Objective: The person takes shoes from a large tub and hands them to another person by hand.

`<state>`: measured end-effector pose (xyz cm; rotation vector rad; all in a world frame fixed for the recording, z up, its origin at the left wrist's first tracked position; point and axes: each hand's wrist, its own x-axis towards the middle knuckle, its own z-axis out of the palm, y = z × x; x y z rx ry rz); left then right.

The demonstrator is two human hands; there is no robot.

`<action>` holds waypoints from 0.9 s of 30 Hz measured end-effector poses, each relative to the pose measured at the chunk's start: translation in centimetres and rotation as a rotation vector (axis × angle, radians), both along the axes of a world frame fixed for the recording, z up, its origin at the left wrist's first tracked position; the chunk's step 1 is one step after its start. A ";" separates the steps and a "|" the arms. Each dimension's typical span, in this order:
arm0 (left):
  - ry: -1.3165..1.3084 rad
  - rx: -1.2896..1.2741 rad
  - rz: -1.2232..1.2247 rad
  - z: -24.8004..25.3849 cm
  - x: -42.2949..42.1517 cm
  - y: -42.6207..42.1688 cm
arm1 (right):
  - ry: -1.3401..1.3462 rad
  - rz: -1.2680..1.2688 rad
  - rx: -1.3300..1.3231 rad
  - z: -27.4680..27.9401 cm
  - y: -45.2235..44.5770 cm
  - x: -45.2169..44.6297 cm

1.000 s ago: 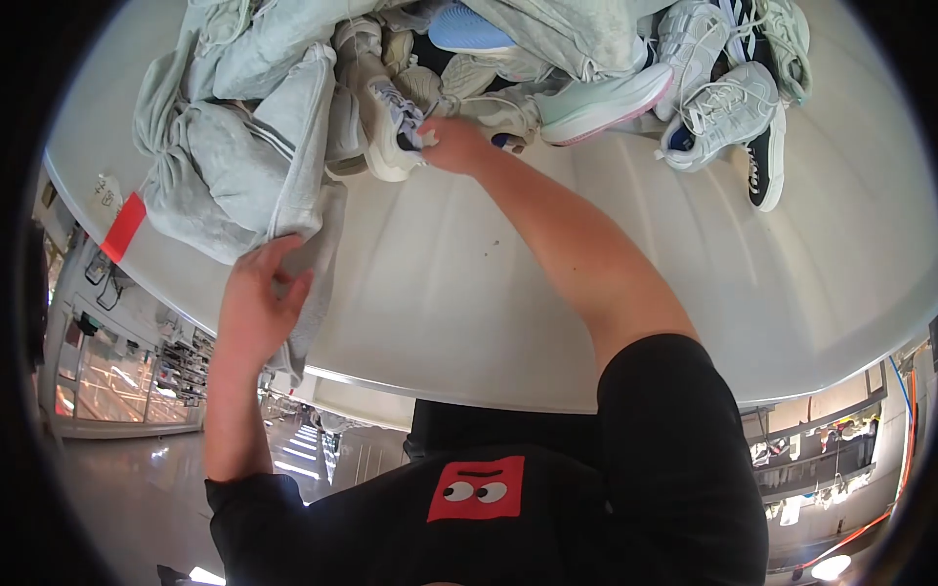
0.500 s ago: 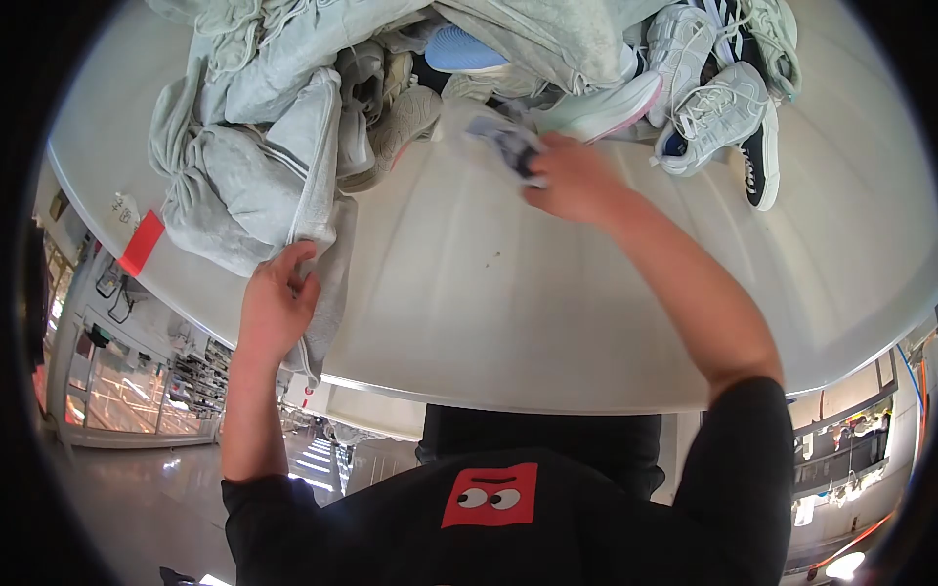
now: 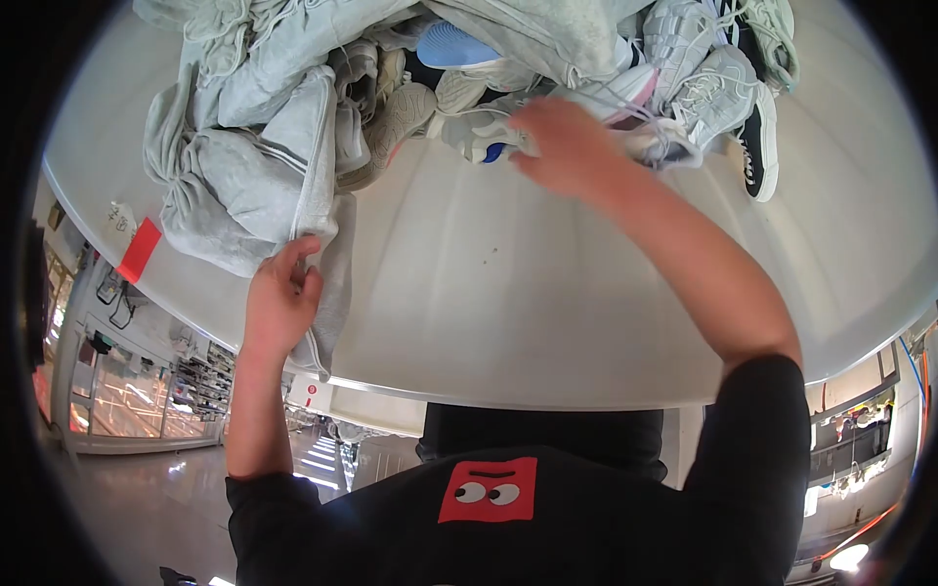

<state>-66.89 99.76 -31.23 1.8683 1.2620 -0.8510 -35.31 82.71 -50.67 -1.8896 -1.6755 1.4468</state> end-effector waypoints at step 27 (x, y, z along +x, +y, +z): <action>-0.411 -0.020 0.078 -2.6 -3.8 -1.0 | 0.035 -0.743 -0.649 -24.8 18.0 -26.5</action>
